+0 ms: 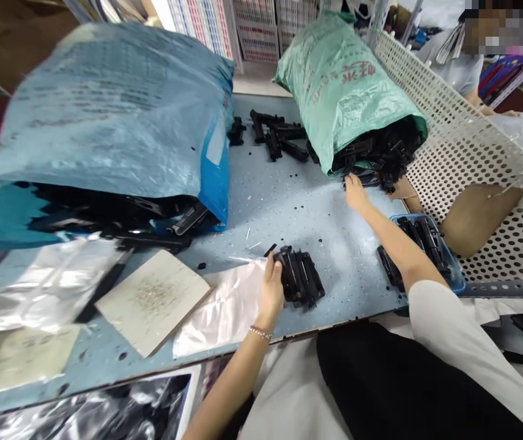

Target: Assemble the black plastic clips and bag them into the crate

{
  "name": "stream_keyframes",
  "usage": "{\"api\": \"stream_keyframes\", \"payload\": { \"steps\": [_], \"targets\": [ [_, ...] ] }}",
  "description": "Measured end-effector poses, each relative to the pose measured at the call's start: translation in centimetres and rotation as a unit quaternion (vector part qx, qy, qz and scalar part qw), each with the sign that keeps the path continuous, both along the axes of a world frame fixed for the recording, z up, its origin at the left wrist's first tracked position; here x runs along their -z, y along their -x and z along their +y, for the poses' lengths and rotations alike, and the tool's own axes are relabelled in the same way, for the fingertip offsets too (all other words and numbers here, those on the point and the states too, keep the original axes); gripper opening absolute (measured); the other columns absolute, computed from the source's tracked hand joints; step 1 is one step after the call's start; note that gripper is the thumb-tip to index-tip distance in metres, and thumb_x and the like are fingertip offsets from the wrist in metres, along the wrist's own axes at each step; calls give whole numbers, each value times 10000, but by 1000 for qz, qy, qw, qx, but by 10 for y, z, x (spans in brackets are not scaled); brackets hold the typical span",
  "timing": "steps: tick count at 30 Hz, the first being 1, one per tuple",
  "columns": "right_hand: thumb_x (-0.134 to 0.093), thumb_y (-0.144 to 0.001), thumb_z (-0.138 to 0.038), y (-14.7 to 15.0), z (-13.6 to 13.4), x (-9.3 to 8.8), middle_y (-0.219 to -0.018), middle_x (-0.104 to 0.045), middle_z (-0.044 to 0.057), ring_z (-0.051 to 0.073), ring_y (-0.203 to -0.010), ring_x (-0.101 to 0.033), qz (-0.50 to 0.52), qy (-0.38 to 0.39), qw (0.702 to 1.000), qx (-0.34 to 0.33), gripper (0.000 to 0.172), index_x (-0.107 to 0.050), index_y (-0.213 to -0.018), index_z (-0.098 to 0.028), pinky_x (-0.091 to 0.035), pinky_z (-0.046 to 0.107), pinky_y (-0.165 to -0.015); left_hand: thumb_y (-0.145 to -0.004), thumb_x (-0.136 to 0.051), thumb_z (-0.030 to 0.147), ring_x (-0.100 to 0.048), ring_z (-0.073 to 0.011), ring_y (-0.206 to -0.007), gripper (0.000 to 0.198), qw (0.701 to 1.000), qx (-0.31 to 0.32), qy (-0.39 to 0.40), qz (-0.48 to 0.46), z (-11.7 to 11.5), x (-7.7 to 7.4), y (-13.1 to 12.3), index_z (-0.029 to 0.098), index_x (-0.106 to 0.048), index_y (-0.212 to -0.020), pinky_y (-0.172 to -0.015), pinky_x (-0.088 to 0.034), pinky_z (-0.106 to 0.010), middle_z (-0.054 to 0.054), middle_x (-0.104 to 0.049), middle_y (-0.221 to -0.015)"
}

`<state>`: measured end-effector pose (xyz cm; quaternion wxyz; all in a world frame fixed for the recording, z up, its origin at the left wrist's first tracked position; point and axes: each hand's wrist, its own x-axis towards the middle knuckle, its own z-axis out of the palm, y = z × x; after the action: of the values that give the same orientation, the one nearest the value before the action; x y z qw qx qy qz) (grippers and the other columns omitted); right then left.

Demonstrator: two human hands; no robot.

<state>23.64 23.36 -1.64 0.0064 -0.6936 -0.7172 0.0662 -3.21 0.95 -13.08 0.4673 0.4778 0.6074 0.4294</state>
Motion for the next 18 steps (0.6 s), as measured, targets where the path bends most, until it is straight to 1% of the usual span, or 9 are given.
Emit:
{"api": "stream_keyframes", "payload": {
  "steps": [1,3,6,9,11,13,16,17,18],
  "targets": [
    [-366,-943,-7,-11,16,-3,-1625,-295,269,313,-1445,-338,-18,9,1000,16,620,-308,-1560,-12,-384,419,-1103,-1019,-395,502,-424,-299,-1486,575,999,-39,10,-3,-2,5,-6,215,-413,-1517,-1213,-361,-527,-151,-535,-1528],
    [-438,-920,-28,-26,34,-8,-1585,-345,312,368,-1410,-366,-32,26,999,20,612,-369,-1527,21,-404,474,-1076,-998,-466,417,-373,-295,-1517,565,997,-71,18,-3,-3,9,-13,218,-427,-1526,-1266,-272,-532,-132,-477,-1582],
    [-618,-865,-118,-31,41,-12,-1455,-504,309,404,-1344,-426,-41,38,998,-2,488,-598,-1335,12,-411,485,-1052,-974,-459,291,-374,-285,-1517,568,997,-56,-18,50,-2,5,-8,241,-438,-1539,-1286,-250,-521,-112,-458,-1592],
    [-737,-820,-271,-21,29,-15,-1336,-603,275,382,-1216,-542,-35,43,998,-22,431,-689,-1177,-35,-441,441,-992,-927,-423,174,-364,-272,-1524,604,990,-35,-57,124,-1,-7,5,257,-476,-1523,-1292,-262,-500,-100,-430,-1603],
    [-725,-843,-417,-7,5,-16,-1257,-653,221,325,-1080,-613,6,36,999,-33,446,-691,-1144,-90,-477,392,-897,-927,-413,157,-327,-274,-1543,603,983,-18,-91,156,-1,-21,7,270,-492,-1514,-1301,-234,-514,-92,-423,-1606],
    [-692,-858,-528,15,-33,-18,-1140,-695,152,260,-947,-640,129,29,989,-63,463,-675,-1112,-141,-490,344,-789,-964,-434,212,-285,-277,-1560,601,981,10,-132,142,0,-41,0,292,-420,-1560,-1305,-203,-531,-84,-393,-1629],
    [-612,-907,-614,50,-103,-23,-958,-703,78,201,-801,-632,384,86,906,-158,483,-632,-1113,-178,-493,317,-696,-995,-503,381,-316,-294,-1544,729,985,81,-153,19,5,-74,-17,314,-175,-1643,-1264,-307,-515,-97,-332,-1665],
    [-564,-939,-623,58,-122,-25,-932,-692,63,191,-772,-625,414,87,888,-183,478,-612,-1138,-190,-492,318,-687,-997,-510,430,-384,-300,-1507,763,985,98,-136,-31,6,-85,-21,312,-131,-1648,-1220,-386,-494,-112,-377,-1638],
    [-537,-961,-623,64,-137,-27,-941,-680,64,195,-787,-623,417,54,885,-199,470,-594,-1150,-197,-495,328,-701,-1000,-504,468,-474,-303,-1441,769,985,109,-108,-78,7,-93,-24,305,-125,-1648,-1153,-466,-471,-126,-459,-1576]
  ]
}}
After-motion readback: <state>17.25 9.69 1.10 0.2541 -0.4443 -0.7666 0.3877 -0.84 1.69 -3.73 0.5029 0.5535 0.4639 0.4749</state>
